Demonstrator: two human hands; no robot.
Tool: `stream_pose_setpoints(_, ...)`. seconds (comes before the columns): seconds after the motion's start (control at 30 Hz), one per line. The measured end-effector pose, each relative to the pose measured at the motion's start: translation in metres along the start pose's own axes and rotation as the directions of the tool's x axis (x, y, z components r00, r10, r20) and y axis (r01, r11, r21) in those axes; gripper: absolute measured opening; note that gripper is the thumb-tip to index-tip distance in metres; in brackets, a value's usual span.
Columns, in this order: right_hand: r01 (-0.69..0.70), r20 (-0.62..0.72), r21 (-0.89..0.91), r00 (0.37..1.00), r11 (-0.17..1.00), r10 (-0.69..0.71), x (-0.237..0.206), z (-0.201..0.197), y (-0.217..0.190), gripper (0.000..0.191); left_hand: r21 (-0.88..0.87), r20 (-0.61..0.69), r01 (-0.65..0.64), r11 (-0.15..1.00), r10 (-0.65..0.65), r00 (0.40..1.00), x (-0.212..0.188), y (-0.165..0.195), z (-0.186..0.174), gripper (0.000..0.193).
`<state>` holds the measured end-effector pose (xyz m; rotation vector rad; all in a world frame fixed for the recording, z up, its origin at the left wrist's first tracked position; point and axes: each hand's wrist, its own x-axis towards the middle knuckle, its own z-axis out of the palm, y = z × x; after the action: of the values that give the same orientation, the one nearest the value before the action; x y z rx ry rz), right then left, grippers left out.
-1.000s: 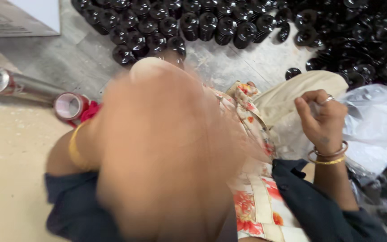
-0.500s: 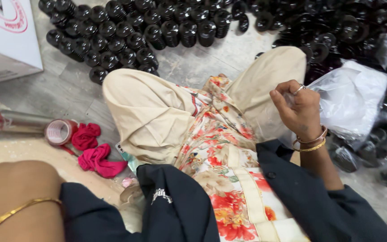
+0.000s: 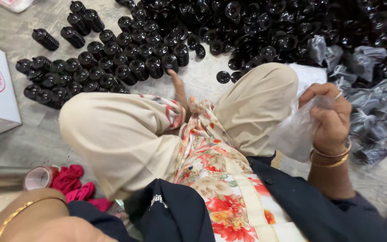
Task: The person sits on the floor and packs black plastic components one at a time into a clear plastic bag, opening the bag, inserting items, and setting filled bags aside among piles of parts.
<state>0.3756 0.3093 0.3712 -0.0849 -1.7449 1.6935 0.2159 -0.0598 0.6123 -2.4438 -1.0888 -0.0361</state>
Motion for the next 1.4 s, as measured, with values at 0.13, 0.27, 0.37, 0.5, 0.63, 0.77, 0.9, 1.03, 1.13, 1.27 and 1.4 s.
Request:
stream_pose_setpoints(0.13, 0.057, 0.126, -0.111, 0.991, 0.992, -0.043, 0.030, 0.024, -0.030, 0.011, 0.012, 0.002, 0.020, 1.000, -0.020, 1.000, -0.016, -0.004, 0.015, 0.023)
stream_pose_setpoints(0.27, 0.059, 0.237, -0.243, 0.972, 0.968, 0.000, 0.091, 0.069, -0.047, 0.011, 0.071, 0.023, 0.098, 0.993, -0.100, 0.995, -0.046, -0.007, 0.017, 0.025)
stream_pose_setpoints(0.37, 0.184, 0.397, -0.387, 0.918, 0.904, -0.017, 0.134, 0.100, -0.039, 0.006, 0.173, 0.032, 0.226, 0.959, -0.235, 0.972, -0.070, -0.011, 0.017, 0.026)
stream_pose_setpoints(0.5, 0.313, 0.569, -0.455, 0.822, 0.834, 0.002, 0.205, 0.126, 0.009, 0.008, 0.402, -0.001, 0.525, 0.750, -0.573, 0.820, -0.123, -0.020, 0.028, 0.026)
stream_pose_setpoints(0.63, 0.431, 0.663, -0.675, 0.711, 0.599, 0.236, 0.253, 0.119, 0.057, 0.007, 0.302, -0.139, 0.842, 0.448, -0.853, 0.503, -0.214, -0.031, 0.092, 0.010)
stream_pose_setpoints(0.77, 0.534, 0.684, -0.728, 0.611, 0.430, 0.399, 0.283, 0.120, 0.101, 0.007, -0.020, -0.039, 0.985, 0.173, -0.984, 0.172, -0.310, -0.036, 0.191, 0.015)
stream_pose_setpoints(0.9, 0.591, 0.686, -0.726, 0.587, 0.351, 0.431, 0.304, 0.142, 0.142, 0.006, -0.012, 0.515, 0.962, -0.272, -0.826, -0.227, -0.355, -0.031, 0.294, 0.032)
stream_pose_setpoints(1.03, 0.573, 0.715, -0.692, 0.628, 0.440, 0.307, 0.309, 0.172, 0.174, 0.006, 0.025, 0.585, 0.977, -0.212, -0.789, -0.186, -0.360, -0.010, 0.394, 0.056)
stream_pose_setpoints(1.13, 0.480, 0.703, -0.610, 0.694, 0.631, 0.152, 0.299, 0.202, 0.191, 0.006, 0.037, 0.490, 0.988, -0.151, -0.859, -0.150, -0.366, 0.006, 0.449, 0.046)
stream_pose_setpoints(1.27, -0.086, 0.507, -0.377, 0.814, 0.922, 0.283, 0.281, 0.256, 0.217, 0.008, 0.057, 0.423, 0.994, -0.097, -0.899, -0.113, -0.371, 0.017, 0.487, 0.037)
stream_pose_setpoints(1.4, -0.340, 0.510, -0.100, 0.790, 0.935, 0.341, 0.271, 0.309, 0.248, 0.011, 0.049, 0.258, 0.990, -0.129, -0.956, -0.137, -0.360, 0.019, 0.497, 0.034)
